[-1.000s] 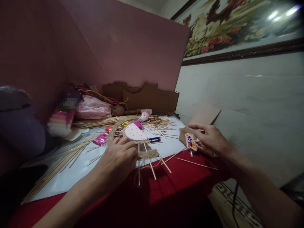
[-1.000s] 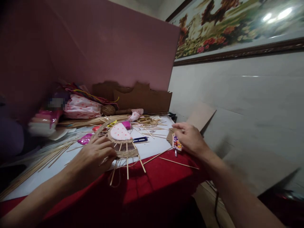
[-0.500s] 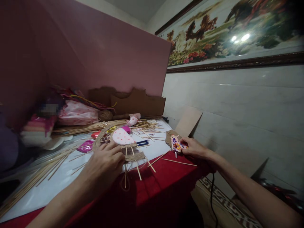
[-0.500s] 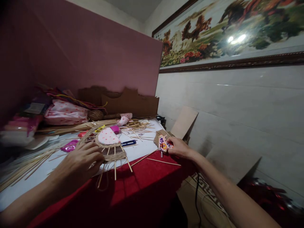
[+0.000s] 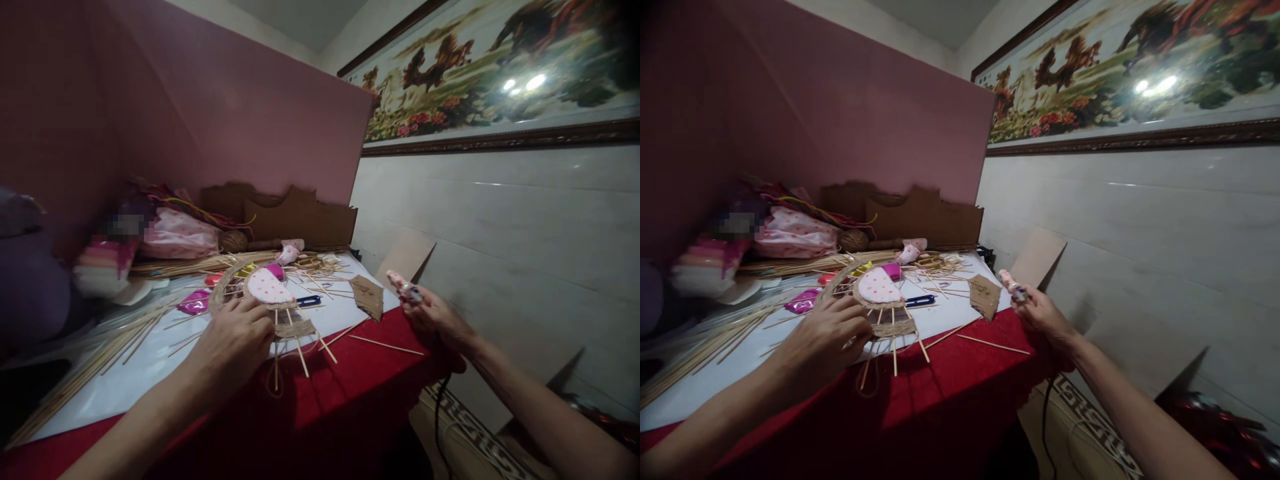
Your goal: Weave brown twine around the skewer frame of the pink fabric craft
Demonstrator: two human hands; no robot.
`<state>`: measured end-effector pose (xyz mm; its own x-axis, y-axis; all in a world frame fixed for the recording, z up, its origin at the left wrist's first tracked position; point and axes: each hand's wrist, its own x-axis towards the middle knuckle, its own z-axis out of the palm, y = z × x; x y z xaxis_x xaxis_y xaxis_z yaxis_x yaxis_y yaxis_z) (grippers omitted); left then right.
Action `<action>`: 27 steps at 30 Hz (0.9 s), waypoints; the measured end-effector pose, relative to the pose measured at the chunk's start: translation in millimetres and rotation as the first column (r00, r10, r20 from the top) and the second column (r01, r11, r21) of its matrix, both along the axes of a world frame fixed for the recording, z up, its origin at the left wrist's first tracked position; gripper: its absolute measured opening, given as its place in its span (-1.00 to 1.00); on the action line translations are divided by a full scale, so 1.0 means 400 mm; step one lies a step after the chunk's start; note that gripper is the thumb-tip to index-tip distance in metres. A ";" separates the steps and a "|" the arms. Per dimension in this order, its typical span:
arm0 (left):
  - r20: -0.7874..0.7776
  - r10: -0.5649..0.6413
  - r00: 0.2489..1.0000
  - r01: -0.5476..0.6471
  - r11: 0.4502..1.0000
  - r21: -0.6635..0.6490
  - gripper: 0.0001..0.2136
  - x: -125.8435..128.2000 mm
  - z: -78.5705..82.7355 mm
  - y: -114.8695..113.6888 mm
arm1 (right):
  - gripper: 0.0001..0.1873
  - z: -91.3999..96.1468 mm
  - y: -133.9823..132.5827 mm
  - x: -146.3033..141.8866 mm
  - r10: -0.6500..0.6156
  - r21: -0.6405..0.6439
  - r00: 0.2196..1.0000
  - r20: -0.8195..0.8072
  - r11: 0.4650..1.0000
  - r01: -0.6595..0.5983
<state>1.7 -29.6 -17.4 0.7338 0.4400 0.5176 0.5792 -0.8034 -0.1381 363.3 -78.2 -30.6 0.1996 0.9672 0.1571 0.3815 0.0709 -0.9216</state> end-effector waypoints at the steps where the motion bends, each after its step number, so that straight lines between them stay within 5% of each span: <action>1: -0.013 0.006 1.000 -0.006 1.000 -0.012 -0.83 0.001 -0.001 0.000 | -0.70 0.005 -0.013 -0.010 0.001 -0.004 1.000 -0.022 1.000 -0.001; 4: -0.038 0.026 0.999 -0.027 0.999 -0.042 -0.84 0.003 -0.004 -0.001 | -0.66 0.028 -0.051 -0.059 0.031 -0.047 0.999 -0.016 0.998 -0.032; 8: -0.035 0.032 0.999 -0.034 0.998 -0.058 -0.84 0.005 -0.006 -0.001 | -0.53 0.079 -0.096 -0.172 0.229 -0.178 0.972 0.052 0.960 -0.217; 14: -0.078 0.052 0.996 -0.059 0.995 -0.083 -0.85 0.005 -0.007 0.003 | -0.63 0.139 -0.114 -0.312 0.497 -0.135 0.828 0.259 0.868 -0.479; 21: -0.078 0.052 0.996 -0.059 0.993 -0.098 -0.87 0.006 -0.013 0.002 | -0.68 0.152 -0.053 -0.346 0.596 -0.155 0.659 0.459 0.784 -0.601; 27: -0.084 0.036 0.996 -0.045 0.993 -0.111 -0.87 0.007 -0.015 0.003 | -0.63 0.153 -0.019 -0.353 0.635 -0.269 0.627 0.451 0.767 -0.583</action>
<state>4.7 -28.3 -23.3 0.7522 0.5221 0.4019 0.6017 -0.7929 -0.0963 221.9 -86.0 30.5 -0.5201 0.8533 -0.0361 0.6737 0.3840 -0.6314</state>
